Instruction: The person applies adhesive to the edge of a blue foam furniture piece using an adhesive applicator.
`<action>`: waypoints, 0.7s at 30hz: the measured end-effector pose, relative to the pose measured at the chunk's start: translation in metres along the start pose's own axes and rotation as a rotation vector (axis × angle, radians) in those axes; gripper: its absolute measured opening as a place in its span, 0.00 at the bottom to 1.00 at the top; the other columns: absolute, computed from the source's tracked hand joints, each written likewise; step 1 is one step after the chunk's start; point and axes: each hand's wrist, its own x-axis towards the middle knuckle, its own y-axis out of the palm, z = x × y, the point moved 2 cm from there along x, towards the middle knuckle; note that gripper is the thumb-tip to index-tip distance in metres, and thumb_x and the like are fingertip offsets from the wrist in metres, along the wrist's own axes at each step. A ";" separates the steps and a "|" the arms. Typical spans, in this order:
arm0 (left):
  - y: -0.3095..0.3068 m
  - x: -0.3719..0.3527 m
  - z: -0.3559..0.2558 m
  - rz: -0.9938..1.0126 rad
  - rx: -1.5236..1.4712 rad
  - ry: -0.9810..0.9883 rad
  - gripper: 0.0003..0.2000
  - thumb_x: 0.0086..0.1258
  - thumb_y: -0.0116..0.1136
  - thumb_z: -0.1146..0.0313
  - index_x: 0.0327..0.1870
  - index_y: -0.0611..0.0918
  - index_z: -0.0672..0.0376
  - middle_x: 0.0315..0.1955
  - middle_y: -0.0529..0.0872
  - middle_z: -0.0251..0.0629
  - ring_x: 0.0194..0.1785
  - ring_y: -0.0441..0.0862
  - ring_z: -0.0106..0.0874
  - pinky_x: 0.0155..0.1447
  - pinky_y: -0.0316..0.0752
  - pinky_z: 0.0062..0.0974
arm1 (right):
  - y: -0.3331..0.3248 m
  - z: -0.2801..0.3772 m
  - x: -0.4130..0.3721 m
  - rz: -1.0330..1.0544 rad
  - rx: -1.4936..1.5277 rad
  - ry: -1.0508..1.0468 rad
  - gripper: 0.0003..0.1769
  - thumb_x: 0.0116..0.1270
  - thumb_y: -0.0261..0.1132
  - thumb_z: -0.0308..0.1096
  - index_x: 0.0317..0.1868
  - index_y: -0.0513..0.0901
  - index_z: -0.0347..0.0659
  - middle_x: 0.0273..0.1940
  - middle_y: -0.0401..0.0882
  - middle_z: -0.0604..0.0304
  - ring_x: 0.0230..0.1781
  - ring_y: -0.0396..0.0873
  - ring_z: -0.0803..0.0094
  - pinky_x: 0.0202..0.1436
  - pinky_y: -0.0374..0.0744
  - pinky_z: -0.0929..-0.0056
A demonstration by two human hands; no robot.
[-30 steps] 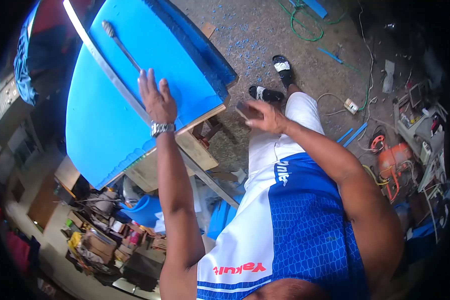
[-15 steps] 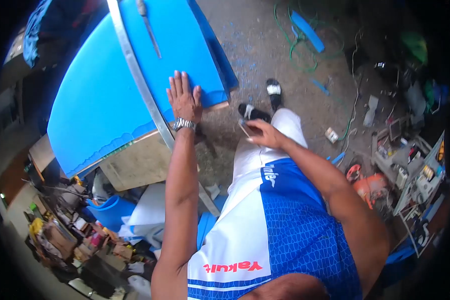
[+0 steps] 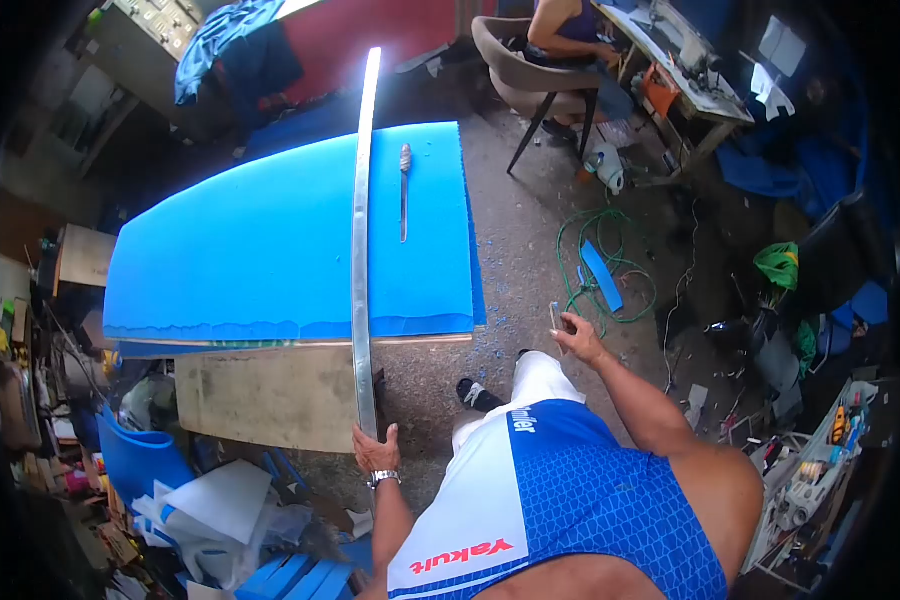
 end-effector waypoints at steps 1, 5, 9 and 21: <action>0.004 0.000 0.004 0.094 -0.015 -0.101 0.39 0.57 0.73 0.49 0.66 0.71 0.62 0.57 0.80 0.57 0.60 0.79 0.54 0.64 0.72 0.50 | 0.001 0.000 0.003 0.013 -0.045 -0.034 0.36 0.61 0.76 0.41 0.64 0.75 0.29 0.48 0.82 0.56 0.47 0.81 0.72 0.53 0.80 0.69; 0.018 -0.007 -0.015 0.192 -0.165 -0.274 0.26 0.56 0.75 0.51 0.47 0.80 0.60 0.36 0.89 0.51 0.41 0.87 0.53 0.47 0.79 0.49 | 0.004 0.009 0.021 0.149 -0.226 -0.088 0.34 0.61 0.75 0.42 0.62 0.77 0.30 0.50 0.83 0.53 0.49 0.82 0.69 0.56 0.79 0.68; 0.019 -0.045 -0.066 0.083 -0.382 -0.298 0.22 0.55 0.76 0.53 0.38 0.82 0.62 0.31 0.88 0.51 0.37 0.87 0.51 0.42 0.79 0.45 | -0.004 0.027 0.041 0.212 -0.246 -0.147 0.34 0.60 0.75 0.42 0.62 0.77 0.31 0.49 0.83 0.52 0.48 0.82 0.68 0.56 0.79 0.69; 0.057 0.012 -0.321 -0.259 -0.742 -0.375 0.25 0.58 0.76 0.52 0.37 0.78 0.67 0.30 0.86 0.53 0.34 0.84 0.50 0.41 0.77 0.45 | -0.158 0.025 0.110 0.173 -0.378 -0.325 0.37 0.59 0.75 0.46 0.63 0.76 0.33 0.54 0.77 0.45 0.53 0.80 0.57 0.59 0.78 0.63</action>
